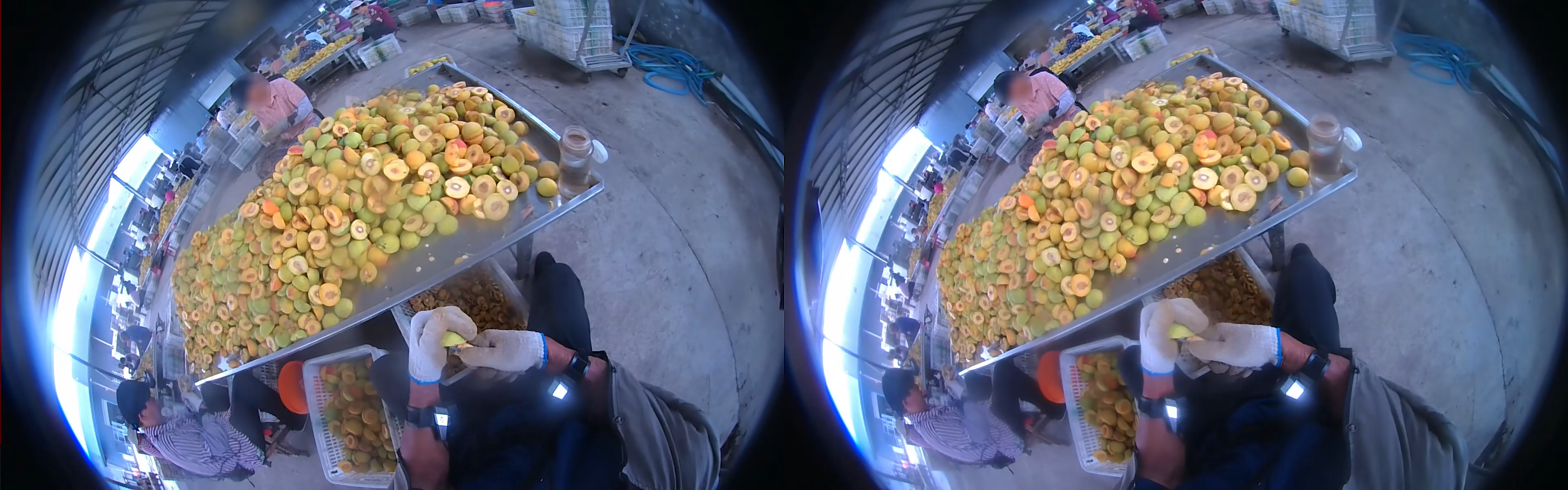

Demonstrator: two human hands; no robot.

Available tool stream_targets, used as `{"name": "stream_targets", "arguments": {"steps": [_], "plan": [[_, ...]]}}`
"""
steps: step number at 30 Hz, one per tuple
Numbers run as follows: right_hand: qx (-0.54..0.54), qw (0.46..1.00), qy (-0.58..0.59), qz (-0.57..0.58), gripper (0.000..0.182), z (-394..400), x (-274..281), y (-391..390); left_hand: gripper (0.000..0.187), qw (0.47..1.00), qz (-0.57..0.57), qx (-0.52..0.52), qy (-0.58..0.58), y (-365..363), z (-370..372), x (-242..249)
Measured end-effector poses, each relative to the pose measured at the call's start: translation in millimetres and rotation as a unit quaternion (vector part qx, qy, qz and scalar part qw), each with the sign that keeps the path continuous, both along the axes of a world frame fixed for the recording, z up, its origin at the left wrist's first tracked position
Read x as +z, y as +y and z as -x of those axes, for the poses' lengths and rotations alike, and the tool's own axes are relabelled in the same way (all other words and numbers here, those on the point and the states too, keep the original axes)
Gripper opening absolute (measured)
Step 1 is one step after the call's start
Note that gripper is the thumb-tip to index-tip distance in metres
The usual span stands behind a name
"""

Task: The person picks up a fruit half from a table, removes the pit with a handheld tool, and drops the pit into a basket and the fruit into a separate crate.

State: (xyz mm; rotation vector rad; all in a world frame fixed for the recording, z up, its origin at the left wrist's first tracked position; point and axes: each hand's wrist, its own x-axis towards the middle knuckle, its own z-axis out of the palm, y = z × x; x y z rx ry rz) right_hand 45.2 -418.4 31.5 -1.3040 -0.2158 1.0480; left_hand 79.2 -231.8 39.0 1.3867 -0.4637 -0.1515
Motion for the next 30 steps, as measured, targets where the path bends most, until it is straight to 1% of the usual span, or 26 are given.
{"name": "stream_targets", "arguments": {"steps": [1,3,4,6,7,9,10,12,13,15,16,18,19,20,21,22,24,25,27,28,30], "plan": [[0.002,1.0,0.0,0.0,0.048,1,1,-2,0.057,1.0,0.0,0.002,0.0,2,-2,2],[0.022,0.998,0.049,-0.034,0.044,2,6,-7,0.055,0.994,-0.042,-0.103,0.015,5,-8,5],[0.022,0.998,0.049,-0.033,0.044,2,3,-6,0.055,0.994,-0.042,-0.103,0.015,4,-8,3],[-0.003,0.999,0.038,-0.035,0.04,3,-5,-4,0.054,0.995,0.028,-0.085,0.035,0,-8,-4],[-0.006,0.999,0.037,-0.035,0.04,1,-8,-6,0.054,0.995,0.027,-0.088,0.035,-1,-8,-5],[0.018,0.986,0.125,-0.107,0.037,-1,-14,-9,0.055,0.995,0.046,-0.07,0.051,-2,-4,-10],[0.019,0.986,0.127,-0.106,0.037,-1,-12,-9,0.055,0.995,0.047,-0.069,0.052,-4,-2,-14],[0.038,0.98,0.158,-0.118,0.034,-4,-8,-9,0.057,0.985,0.148,-0.06,0.072,-8,-1,-23],[0.04,0.98,0.159,-0.117,0.034,-6,-8,-9,0.057,0.985,0.148,-0.059,0.071,-9,1,-27],[0.055,0.982,0.148,-0.106,0.033,-9,-10,-10,0.057,0.964,0.23,-0.04,0.129,-11,2,-34],[0.054,0.982,0.148,-0.106,0.033,-8,-10,-11,0.057,0.964,0.23,-0.04,0.129,-12,3,-34],[0.036,0.992,0.101,-0.07,0.034,-6,-11,-11,0.057,0.941,0.265,-0.042,0.207,-12,5,-34],[0.037,0.992,0.101,-0.07,0.034,-7,-12,-11,0.057,0.941,0.265,-0.041,0.206,-10,5,-35],[0.037,0.995,0.074,-0.048,0.036,-7,-13,-12,0.057,0.937,0.26,-0.041,0.23,-9,4,-36],[0.036,0.998,0.046,-0.026,0.045,-7,-14,-12,0.058,0.932,0.254,-0.041,0.254,-8,4,-33],[0.035,0.998,0.046,-0.025,0.045,-8,-12,-12,0.058,0.932,0.254,-0.042,0.254,-8,5,-29],[0.042,0.998,0.018,0.036,0.046,-10,-8,-12,0.061,0.963,0.116,0.025,0.244,-9,6,-18],[0.042,0.998,0.017,0.036,0.046,-12,-7,-11,0.061,0.963,0.117,0.026,0.243,-10,6,-17],[0.035,0.987,-0.071,0.142,0.053,-13,-7,-8,0.064,0.959,0.05,0.12,0.251,-13,8,-17],[0.035,0.987,-0.072,0.142,0.053,-15,-8,-8,0.064,0.959,0.052,0.121,0.25,-15,8,-20],[0.035,0.967,-0.161,0.192,0.058,-18,-14,-7,0.064,0.936,0.035,0.229,0.267,-18,7,-32]]}}
